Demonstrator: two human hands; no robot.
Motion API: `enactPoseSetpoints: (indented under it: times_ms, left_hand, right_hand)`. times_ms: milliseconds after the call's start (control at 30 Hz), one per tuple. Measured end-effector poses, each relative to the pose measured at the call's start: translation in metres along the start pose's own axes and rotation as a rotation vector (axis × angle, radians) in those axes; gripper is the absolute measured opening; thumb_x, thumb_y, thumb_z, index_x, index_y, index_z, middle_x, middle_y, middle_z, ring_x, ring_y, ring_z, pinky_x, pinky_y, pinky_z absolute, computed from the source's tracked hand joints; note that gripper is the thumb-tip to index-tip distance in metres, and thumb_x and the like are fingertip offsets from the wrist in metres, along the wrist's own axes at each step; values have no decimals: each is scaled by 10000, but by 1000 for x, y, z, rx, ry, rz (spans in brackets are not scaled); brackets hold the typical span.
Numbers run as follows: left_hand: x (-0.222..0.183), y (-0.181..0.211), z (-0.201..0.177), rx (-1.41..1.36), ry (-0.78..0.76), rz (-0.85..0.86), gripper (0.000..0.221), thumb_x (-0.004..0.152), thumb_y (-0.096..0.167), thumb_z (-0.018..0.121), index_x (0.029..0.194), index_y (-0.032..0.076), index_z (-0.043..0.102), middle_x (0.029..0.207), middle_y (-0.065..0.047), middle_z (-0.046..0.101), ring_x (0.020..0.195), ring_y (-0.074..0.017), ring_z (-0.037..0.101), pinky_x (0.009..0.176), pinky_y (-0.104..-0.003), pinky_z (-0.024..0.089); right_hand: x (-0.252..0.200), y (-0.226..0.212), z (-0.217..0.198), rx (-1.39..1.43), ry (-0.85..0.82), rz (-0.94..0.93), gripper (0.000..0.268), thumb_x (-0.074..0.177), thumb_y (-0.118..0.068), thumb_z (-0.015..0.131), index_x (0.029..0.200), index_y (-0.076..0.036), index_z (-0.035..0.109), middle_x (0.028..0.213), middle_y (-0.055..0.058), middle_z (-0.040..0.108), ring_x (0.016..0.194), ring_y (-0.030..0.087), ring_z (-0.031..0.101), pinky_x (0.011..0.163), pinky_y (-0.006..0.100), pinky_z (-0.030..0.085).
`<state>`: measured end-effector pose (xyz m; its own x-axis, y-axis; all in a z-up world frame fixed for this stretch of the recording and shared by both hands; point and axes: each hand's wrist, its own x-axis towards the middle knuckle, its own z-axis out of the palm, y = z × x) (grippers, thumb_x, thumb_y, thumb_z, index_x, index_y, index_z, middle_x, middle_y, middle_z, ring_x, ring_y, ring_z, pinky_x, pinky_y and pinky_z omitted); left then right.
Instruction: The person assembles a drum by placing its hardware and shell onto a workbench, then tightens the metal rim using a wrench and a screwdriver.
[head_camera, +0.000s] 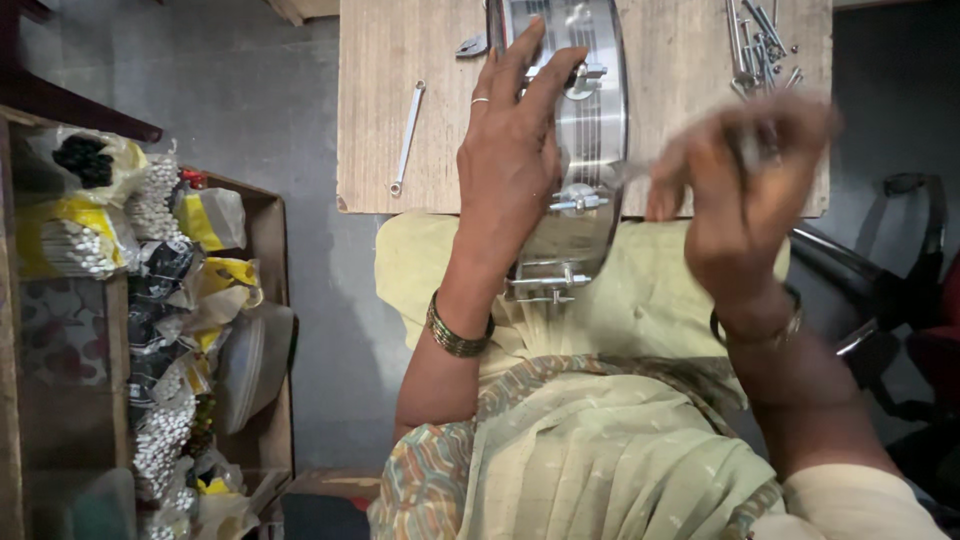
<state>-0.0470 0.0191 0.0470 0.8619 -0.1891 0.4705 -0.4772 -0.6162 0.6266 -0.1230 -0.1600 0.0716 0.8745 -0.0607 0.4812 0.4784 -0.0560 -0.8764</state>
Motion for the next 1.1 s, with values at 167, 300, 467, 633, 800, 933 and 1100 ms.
enactPoseSetpoints:
  times_ms: [167,300,467,633,800,933,1100]
  left_hand:
    - [0,0,3,15,18,-22,551,970,-22,592,1426,288,598,1572,-24,502,1469,-384,497,1150,-431,522]
    - [0,1,4,7,14,-34,592,944,-43,586,1446,271,582,1571,-26,498,1474,-419,476,1144,-437,520]
    - [0,9,-1,63,1,-19,714,889,-69,581,1517,259,495,1612,-55,441,1492,-429,476,1104,-428,546]
    - [-5,20,-11,-290,-78,-382,630,1010,45,536,1580,134,284,1745,-177,206,1195,-394,655,810,-415,576]
    - [-20,11,3,-162,161,-64,573,1115,64,566,1615,32,289,1604,-252,385,1449,-431,494,1125,-412,536]
    - [-24,6,6,-121,144,-72,554,1104,64,558,1600,28,311,1609,-267,446,1419,-424,509,1152,-433,533]
    - [-21,11,6,-172,119,-107,547,1095,62,548,1595,34,328,1616,-286,423,1420,-448,547,1044,-415,583]
  right_hand:
    - [-44,31,2,-243,-206,-456,327,968,100,460,1235,-88,438,956,184,660,627,179,600,537,326,516]
    - [-41,40,2,-400,-251,-631,403,965,160,512,1251,-100,401,994,196,636,694,249,647,605,344,539]
    - [-17,10,8,-217,-122,-17,273,1168,64,482,1357,-92,361,928,80,638,615,109,580,547,225,492]
    - [45,8,9,50,-209,558,317,1095,-31,479,1397,-70,390,829,52,596,533,99,521,465,258,484]
    - [12,3,-8,94,-133,254,253,1172,6,461,1401,-64,382,887,92,637,556,125,546,503,255,497]
    - [-44,6,-8,-160,-73,-240,309,1093,78,448,1329,-120,423,890,128,647,571,138,583,525,276,516]
    - [-57,31,-16,-312,-363,-544,336,1017,97,497,1282,-88,402,1008,191,655,683,232,630,579,352,540]
